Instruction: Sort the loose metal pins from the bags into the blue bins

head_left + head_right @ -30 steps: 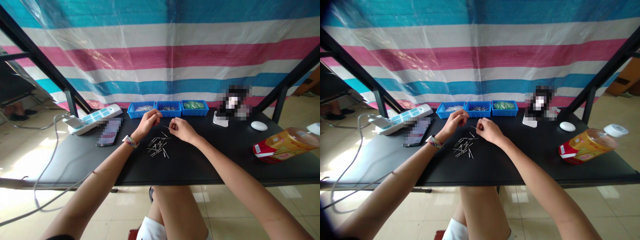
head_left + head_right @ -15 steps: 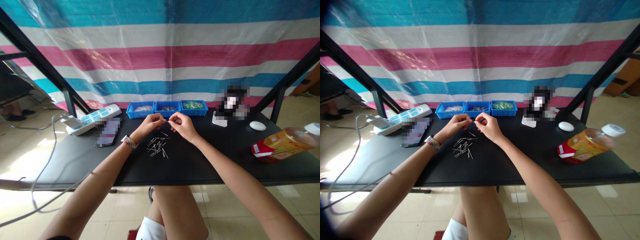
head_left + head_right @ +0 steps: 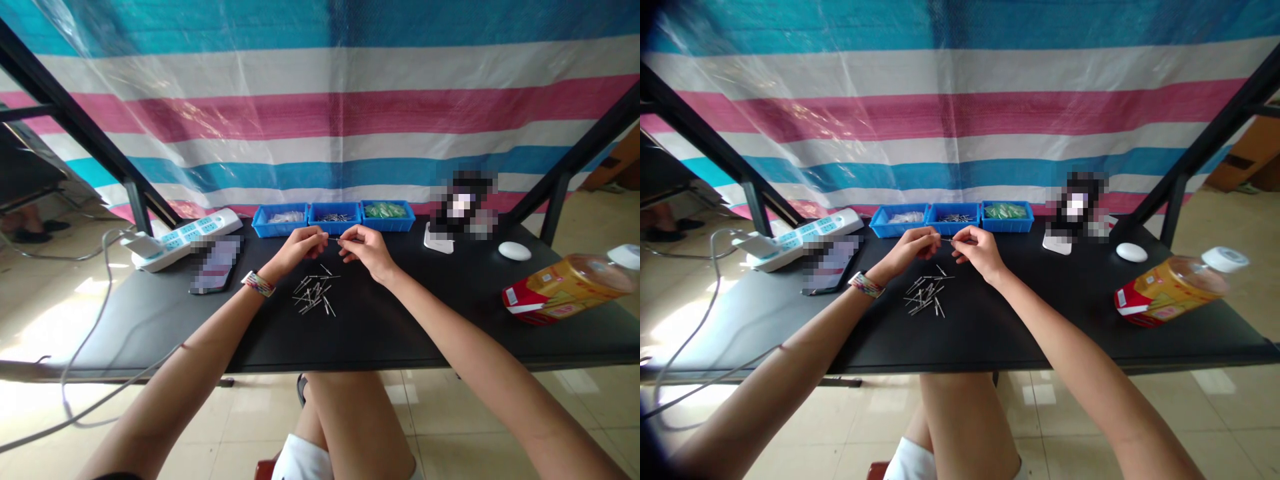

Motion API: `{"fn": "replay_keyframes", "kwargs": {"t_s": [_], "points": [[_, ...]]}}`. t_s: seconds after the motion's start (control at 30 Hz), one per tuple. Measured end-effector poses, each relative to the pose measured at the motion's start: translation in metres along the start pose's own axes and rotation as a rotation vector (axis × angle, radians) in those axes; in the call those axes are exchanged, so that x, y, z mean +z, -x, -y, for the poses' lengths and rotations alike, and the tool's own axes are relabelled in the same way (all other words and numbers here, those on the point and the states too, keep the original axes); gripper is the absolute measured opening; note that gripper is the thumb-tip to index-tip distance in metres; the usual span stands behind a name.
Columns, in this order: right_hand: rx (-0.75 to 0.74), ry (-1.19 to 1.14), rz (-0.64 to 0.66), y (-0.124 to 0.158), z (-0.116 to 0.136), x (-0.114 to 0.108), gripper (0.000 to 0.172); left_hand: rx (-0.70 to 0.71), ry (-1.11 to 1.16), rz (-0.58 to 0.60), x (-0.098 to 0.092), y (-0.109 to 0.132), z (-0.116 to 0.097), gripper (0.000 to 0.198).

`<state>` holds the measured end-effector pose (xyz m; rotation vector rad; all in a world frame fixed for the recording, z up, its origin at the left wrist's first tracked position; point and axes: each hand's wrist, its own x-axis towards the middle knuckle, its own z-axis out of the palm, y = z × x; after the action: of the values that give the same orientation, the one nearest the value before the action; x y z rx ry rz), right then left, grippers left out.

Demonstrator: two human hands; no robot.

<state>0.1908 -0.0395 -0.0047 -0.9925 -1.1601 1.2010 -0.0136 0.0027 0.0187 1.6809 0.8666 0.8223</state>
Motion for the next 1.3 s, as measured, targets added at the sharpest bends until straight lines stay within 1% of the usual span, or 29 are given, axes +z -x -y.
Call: {"fn": "replay_keyframes", "kwargs": {"t_s": [0.1,0.23,0.37,0.5,0.6,0.73,0.87,0.93,1.0,1.03,1.1,1.17,1.23,1.3], "points": [[-0.012,0.047,-0.026,-0.001,0.0,-0.001,0.028,-0.029,-0.017,0.009,0.0,-0.001,0.003,0.042],[-0.009,0.058,-0.017,-0.001,0.001,-0.001,0.027,-0.038,0.015,0.004,0.0,-0.002,0.007,0.035],[0.031,0.008,-0.028,0.001,0.004,0.0,0.031,-0.008,0.053,-0.019,-0.002,-0.003,0.009,0.027],[0.078,-0.061,-0.023,0.002,0.005,0.0,0.032,0.001,0.063,-0.035,-0.003,-0.003,0.009,0.025],[0.073,-0.089,-0.018,0.003,0.004,0.001,0.033,0.001,0.048,-0.036,-0.003,-0.003,0.008,0.025],[0.072,-0.093,-0.008,0.0,0.003,0.001,0.03,-0.001,0.025,-0.024,-0.003,-0.003,0.009,0.025],[0.022,-0.176,-0.114,-0.011,0.005,-0.005,0.027,-0.007,0.006,-0.079,-0.006,-0.006,0.013,0.025],[0.018,-0.217,-0.156,-0.016,0.006,-0.01,0.03,0.005,-0.042,-0.09,-0.009,-0.007,0.016,0.022],[0.066,-0.198,-0.175,-0.019,0.006,-0.016,0.034,0.043,-0.152,-0.061,-0.013,-0.009,0.02,0.019],[0.093,-0.169,-0.188,-0.019,0.006,-0.018,0.033,0.064,-0.223,-0.032,-0.016,-0.009,0.021,0.018],[0.117,-0.101,-0.22,-0.019,0.004,-0.023,0.024,0.082,-0.354,0.067,-0.021,-0.01,0.023,0.02],[0.1,-0.044,-0.232,-0.017,0.003,-0.024,0.016,0.083,-0.437,0.194,-0.024,-0.01,0.024,0.025],[0.077,0.005,-0.216,-0.016,0.001,-0.023,0.014,0.099,-0.487,0.274,-0.026,-0.01,0.024,0.024],[0.069,0.054,-0.168,-0.014,-0.002,-0.02,0.014,0.13,-0.526,0.288,-0.025,-0.01,0.025,0.017]]}}
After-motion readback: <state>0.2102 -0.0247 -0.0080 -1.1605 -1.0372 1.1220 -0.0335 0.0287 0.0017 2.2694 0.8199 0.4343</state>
